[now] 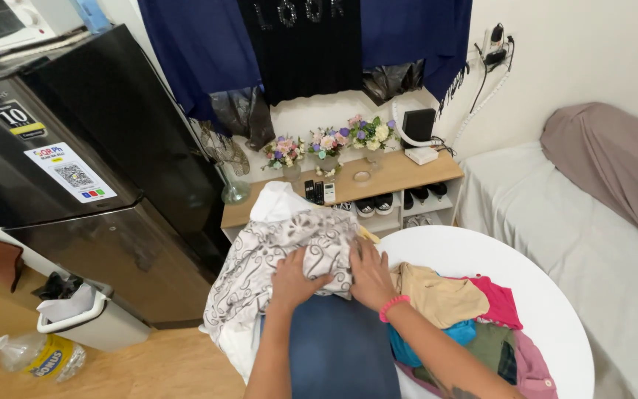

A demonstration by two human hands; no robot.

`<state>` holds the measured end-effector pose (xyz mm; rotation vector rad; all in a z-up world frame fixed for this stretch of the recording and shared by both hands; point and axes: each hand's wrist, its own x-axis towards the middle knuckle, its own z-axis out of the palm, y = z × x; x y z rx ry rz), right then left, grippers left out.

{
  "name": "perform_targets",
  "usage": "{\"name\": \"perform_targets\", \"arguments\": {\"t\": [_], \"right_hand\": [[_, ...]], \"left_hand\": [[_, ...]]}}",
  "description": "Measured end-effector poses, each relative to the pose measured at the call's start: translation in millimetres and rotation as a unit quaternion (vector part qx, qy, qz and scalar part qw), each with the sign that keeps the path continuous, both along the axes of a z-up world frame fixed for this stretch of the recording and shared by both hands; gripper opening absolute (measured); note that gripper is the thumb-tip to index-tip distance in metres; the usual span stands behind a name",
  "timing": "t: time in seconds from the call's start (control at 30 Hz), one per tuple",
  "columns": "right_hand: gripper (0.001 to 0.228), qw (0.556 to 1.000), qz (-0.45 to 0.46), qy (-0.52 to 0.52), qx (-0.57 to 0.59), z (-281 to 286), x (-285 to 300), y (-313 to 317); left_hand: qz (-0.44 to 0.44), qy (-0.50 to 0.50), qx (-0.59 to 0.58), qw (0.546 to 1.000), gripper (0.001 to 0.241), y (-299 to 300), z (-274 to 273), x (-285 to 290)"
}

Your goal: The person folds a large brown sheet on a white surface, smoothing it out with their hands. They then move to a white laundry basket and sort through various items, including a white towel, a patterned cloth, and other garments, folding them and placing them back into the basket.

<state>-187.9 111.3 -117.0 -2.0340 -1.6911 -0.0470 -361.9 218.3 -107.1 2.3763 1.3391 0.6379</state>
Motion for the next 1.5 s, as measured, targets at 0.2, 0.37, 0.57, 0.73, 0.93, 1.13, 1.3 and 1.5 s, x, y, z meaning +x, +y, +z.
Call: {"name": "perform_targets", "arguments": {"t": [0.2,0.37,0.57,0.73,0.93,1.13,1.3,1.5], "right_hand": [[0.090,0.994,0.031,-0.101,0.008,-2.8,-6.2,26.0],[0.051,0.996,0.023,0.002,0.090,24.5,1.7,34.6],[0.050,0.970,-0.013,-0.012,0.243,38.5,4.0,11.3],[0.049,0.987,-0.071,-0.144,0.020,-62.2,21.3,-7.7],[0.048,0.978,-0.023,-0.200,-0.054,-115.8,47.2,-38.8],[0.085,0.987,-0.078,-0.067,-0.128,-79.9,67.5,-79.8],[0.099,0.969,-0.122,-0.045,-0.212,-120.4,103.0,-113.9],[0.112,0.925,-0.116,-0.050,-0.357,-81.7,93.1,-155.3]], "left_hand": [[0.010,0.037,0.084,0.996,0.058,28.2,-57.9,16.2],[0.059,0.012,0.110,0.992,0.052,-5.6,36.1,15.3],[-0.015,-0.099,0.196,0.975,0.055,-34.2,101.2,10.4],[-0.038,-0.105,0.060,0.992,0.085,-27.8,8.9,43.5],[0.007,0.124,0.138,0.983,0.072,-39.6,-38.7,66.3],[0.063,0.069,0.145,0.985,0.068,-71.7,-24.0,92.9],[0.022,-0.028,0.204,0.978,0.070,-123.8,-30.7,124.6],[-0.156,-0.035,0.115,0.980,0.078,-170.3,-80.9,154.2]]}}
